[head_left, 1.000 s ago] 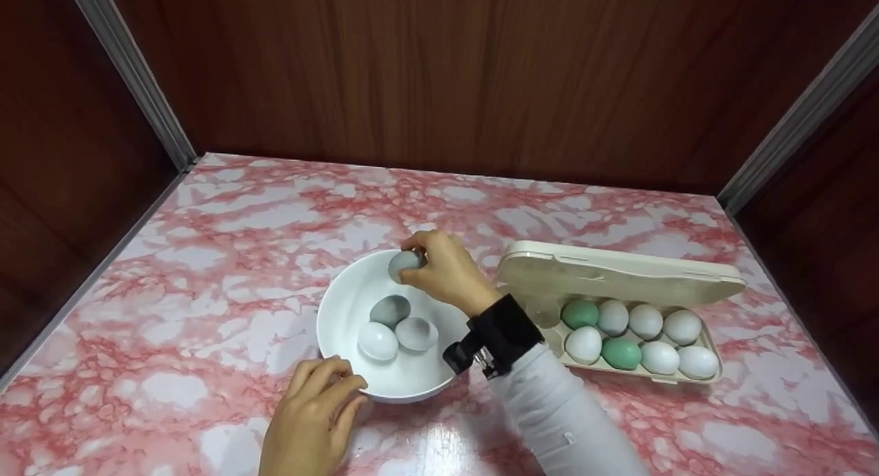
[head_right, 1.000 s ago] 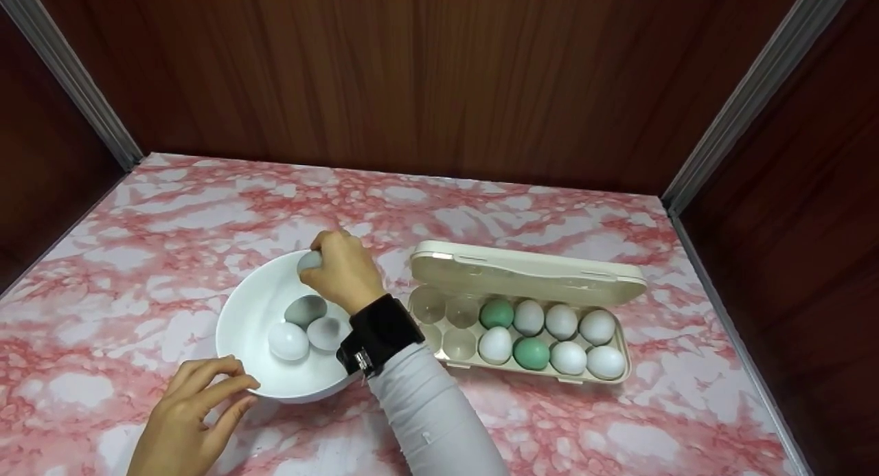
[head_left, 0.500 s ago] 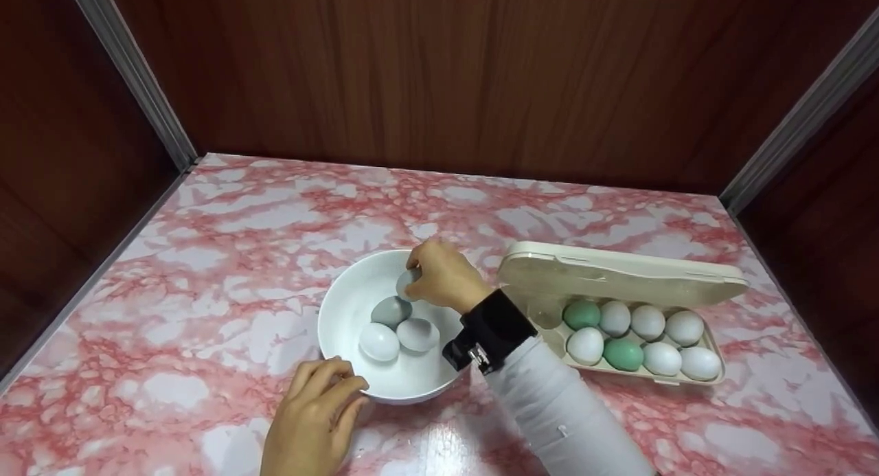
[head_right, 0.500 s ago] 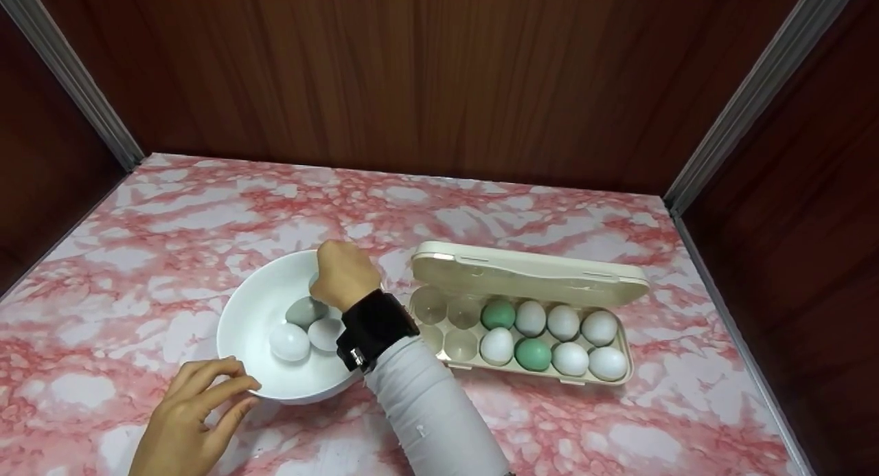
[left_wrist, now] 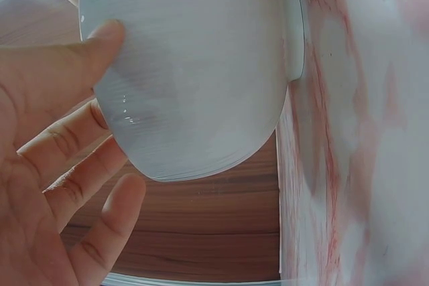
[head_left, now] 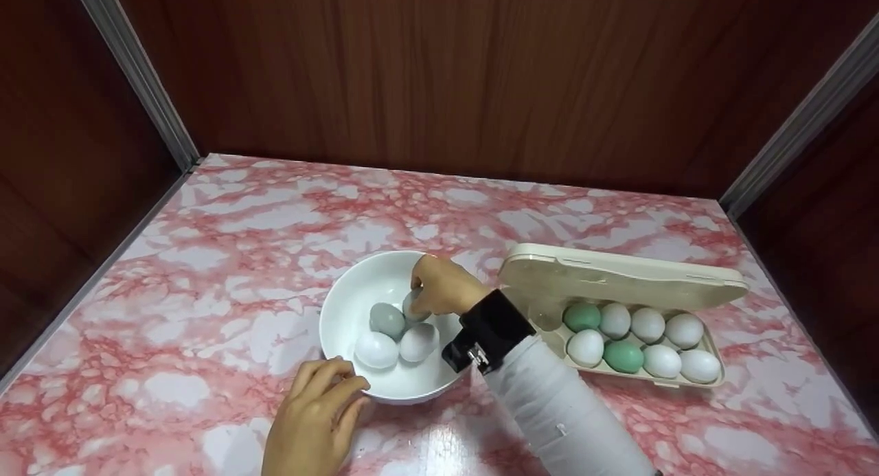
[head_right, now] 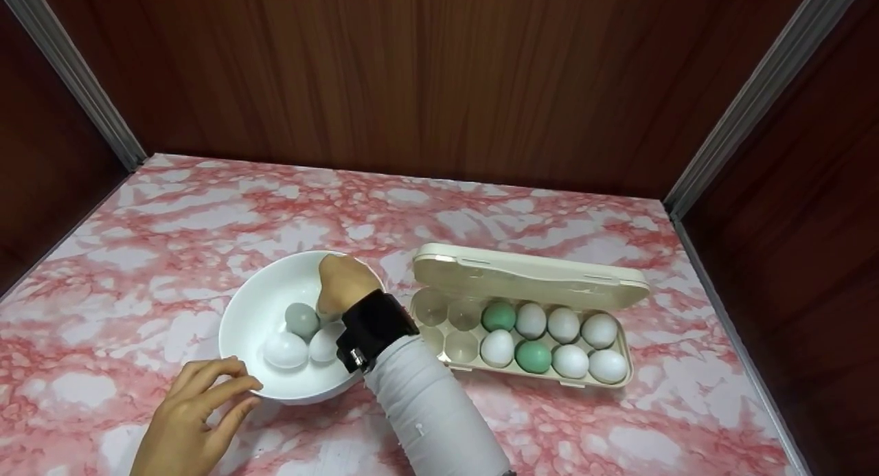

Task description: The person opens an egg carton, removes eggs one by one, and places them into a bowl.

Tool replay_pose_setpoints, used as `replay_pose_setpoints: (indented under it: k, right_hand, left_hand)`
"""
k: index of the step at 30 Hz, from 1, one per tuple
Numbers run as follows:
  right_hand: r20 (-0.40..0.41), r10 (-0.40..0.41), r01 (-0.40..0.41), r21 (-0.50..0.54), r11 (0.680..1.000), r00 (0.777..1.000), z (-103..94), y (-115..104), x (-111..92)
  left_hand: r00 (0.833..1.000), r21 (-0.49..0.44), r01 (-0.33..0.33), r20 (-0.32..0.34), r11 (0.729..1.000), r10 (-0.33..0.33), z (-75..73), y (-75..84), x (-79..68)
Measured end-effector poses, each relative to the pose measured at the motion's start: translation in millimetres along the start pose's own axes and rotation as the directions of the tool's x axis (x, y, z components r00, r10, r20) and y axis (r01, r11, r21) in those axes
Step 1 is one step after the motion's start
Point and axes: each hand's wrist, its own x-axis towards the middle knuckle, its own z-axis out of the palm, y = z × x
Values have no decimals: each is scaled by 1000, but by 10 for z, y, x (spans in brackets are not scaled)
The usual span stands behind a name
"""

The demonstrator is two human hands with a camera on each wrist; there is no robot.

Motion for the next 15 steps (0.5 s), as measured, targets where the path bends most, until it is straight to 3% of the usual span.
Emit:
replay_pose_setpoints:
  k: [7,15]
  right_hand:
    - [52,1,-1,-7,1000,999,-4,21,-11]
    - [69,-20,27,-90,996,997,-6,17,1]
  left_hand:
    - [1000,-5,-8,-15,1000,7,0,-11,-1]
    - [1000,-12,-14,-18,1000,14,3,-17,8]
